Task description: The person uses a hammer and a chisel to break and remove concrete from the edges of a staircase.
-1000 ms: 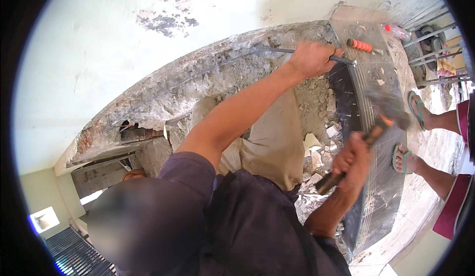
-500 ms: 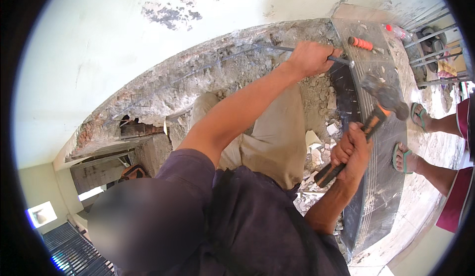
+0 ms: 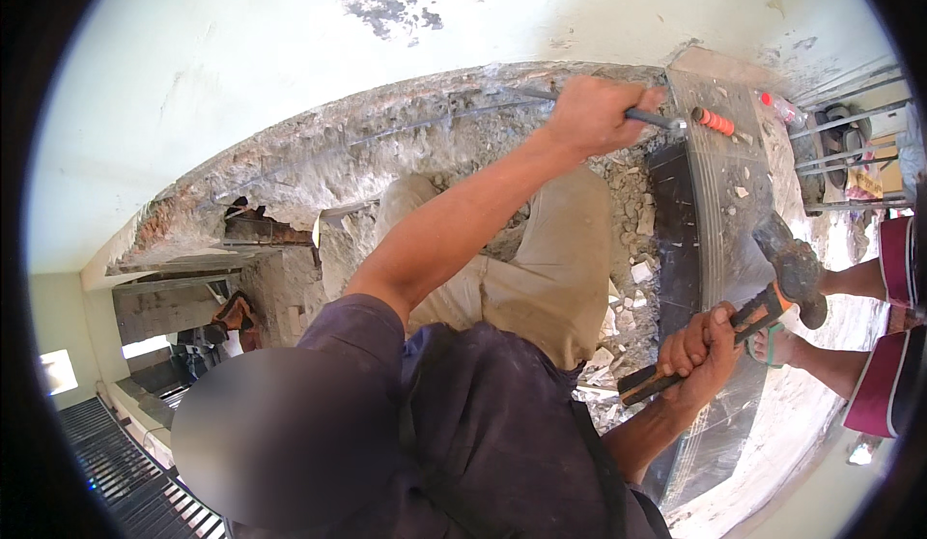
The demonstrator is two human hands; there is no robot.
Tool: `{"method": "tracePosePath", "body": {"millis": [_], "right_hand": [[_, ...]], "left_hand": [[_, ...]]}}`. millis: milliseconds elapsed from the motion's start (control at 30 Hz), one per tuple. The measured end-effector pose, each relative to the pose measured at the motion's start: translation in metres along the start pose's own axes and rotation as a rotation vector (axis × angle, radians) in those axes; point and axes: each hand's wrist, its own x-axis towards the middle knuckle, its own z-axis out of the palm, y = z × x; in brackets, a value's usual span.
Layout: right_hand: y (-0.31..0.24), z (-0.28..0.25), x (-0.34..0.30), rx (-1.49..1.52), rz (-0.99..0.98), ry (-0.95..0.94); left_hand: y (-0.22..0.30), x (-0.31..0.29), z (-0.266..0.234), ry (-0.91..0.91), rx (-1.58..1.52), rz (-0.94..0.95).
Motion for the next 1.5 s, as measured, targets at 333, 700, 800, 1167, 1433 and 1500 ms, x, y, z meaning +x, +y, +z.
{"method": "tracePosePath", "body": {"millis": [333, 700, 800, 1167, 1433, 1500], "right_hand": [[-0.021, 0.044, -0.004, 0.133, -0.330, -0.547], [0.050, 0.097, -0.019, -0.582, 0.144, -0.232], [0.031, 0.100, -0.021, -0.400, -0.021, -0.155], [0.037, 0.091, -0.026, -0.112, 0.076, -0.310], [0.012, 0.094, -0.013, 0.138, -0.045, -0.733], [-0.011, 0.102, -0.015, 0.105, -0.210, -0.801]], "left_hand": [[-0.028, -0.029, -0.023, 0.193, -0.010, 0.022], [-0.065, -0.053, -0.056, 0.266, -0.065, -0.155], [-0.048, -0.045, -0.066, 0.275, -0.085, -0.125], [-0.049, -0.060, -0.129, 0.305, 0.027, -0.060], [-0.067, -0.075, -0.147, 0.168, 0.054, -0.096], [-0.080, -0.080, -0.150, 0.151, 0.060, -0.136]]}}
